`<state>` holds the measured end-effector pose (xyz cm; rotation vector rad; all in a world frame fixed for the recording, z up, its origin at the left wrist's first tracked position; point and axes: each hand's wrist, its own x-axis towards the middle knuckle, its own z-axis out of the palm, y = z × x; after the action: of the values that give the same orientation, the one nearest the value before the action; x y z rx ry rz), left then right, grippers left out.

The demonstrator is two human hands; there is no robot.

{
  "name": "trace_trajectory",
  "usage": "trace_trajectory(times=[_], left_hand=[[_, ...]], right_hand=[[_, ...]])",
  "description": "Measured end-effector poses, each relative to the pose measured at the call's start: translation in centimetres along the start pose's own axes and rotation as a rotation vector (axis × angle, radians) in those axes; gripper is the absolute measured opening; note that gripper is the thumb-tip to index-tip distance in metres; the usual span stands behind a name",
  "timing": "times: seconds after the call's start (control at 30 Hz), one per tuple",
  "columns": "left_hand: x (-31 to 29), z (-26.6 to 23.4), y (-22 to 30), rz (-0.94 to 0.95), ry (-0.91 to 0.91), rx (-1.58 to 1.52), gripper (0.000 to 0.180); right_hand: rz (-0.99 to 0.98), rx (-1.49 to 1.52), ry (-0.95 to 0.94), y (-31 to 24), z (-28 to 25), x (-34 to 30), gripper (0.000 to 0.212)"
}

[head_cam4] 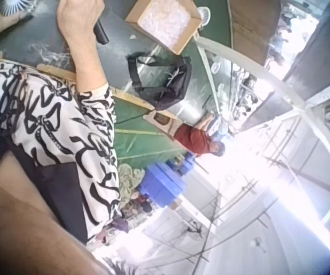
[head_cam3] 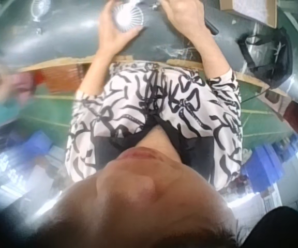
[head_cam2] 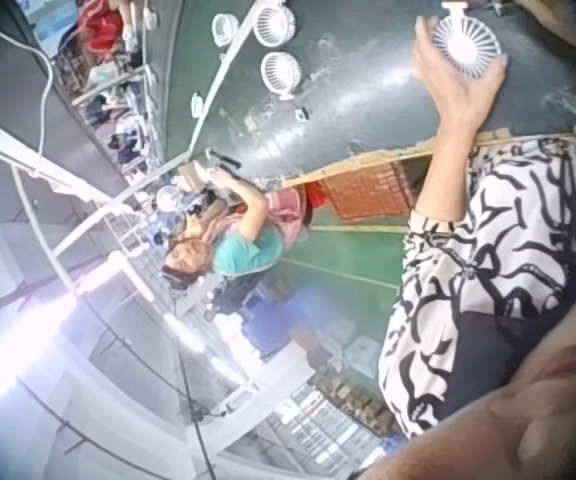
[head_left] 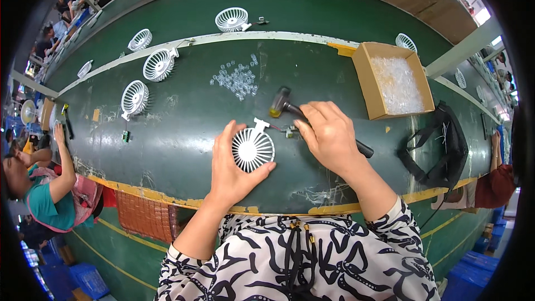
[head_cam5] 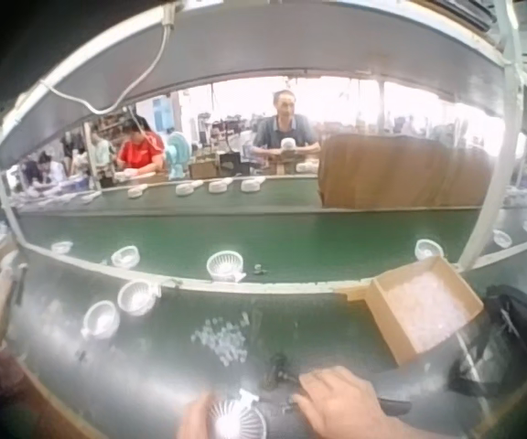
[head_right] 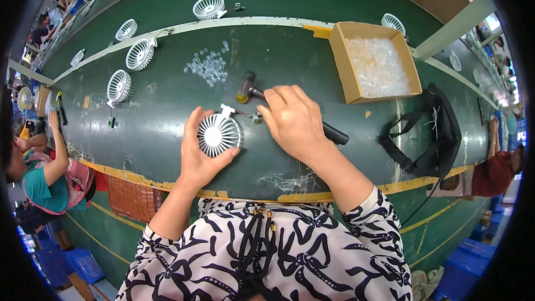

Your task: The person assembles portable fan covers by fitting small circuit components into the plastic grill casings by hand, securing them with a small mallet, and placing the assembled pieces onto the conveyor belt.

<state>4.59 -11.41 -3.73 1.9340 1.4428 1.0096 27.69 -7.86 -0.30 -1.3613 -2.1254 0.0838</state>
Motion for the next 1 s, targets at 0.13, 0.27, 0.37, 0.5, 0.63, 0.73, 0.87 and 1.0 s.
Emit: trace_trajectory(times=[0.13, 0.27, 0.37, 0.5, 0.63, 0.73, 0.87, 1.0], left_hand=[[0.2, 0.1, 0.0, 0.08, -0.019, -0.142, 0.111], [1.6, -0.6, -1.1, 0.019, -0.002, -0.307, 0.082], [4.7, -1.4, -3.8, -0.143, 0.253, -0.201, 0.026], [10.4, -2.5, -6.8, -0.113, 0.379, -0.065, 0.014], [15.2, -2.0, -6.7, -0.062, 0.331, 0.092, 0.012], [17.4, -1.2, -6.8, -0.024, 0.228, 0.255, 0.016], [19.4, -0.5, -6.7, -0.098, 0.076, 0.45, 0.013], [19.2, -0.3, -5.9, -0.044, 0.106, 0.469, 0.016]], right_hand=[[0.192, 0.537, -0.153, -1.3, 1.2, 1.4, 0.024], [0.469, 0.939, -0.373, -1.1, 3.8, 1.4, 0.025], [0.459, 1.032, -0.367, -0.4, 5.1, 0.8, 0.026], [0.444, 0.99, -0.33, -0.4, 5.0, 1.1, 0.024], [0.375, 0.959, -0.305, -0.1, 5.3, 0.6, 0.024], [0.308, 0.932, -0.284, -0.1, 5.2, 0.6, 0.023], [0.28, 0.909, -0.328, 0.3, 4.8, 0.7, 0.021], [0.289, 0.905, -0.332, 0.2, 4.6, 1.0, 0.022]])
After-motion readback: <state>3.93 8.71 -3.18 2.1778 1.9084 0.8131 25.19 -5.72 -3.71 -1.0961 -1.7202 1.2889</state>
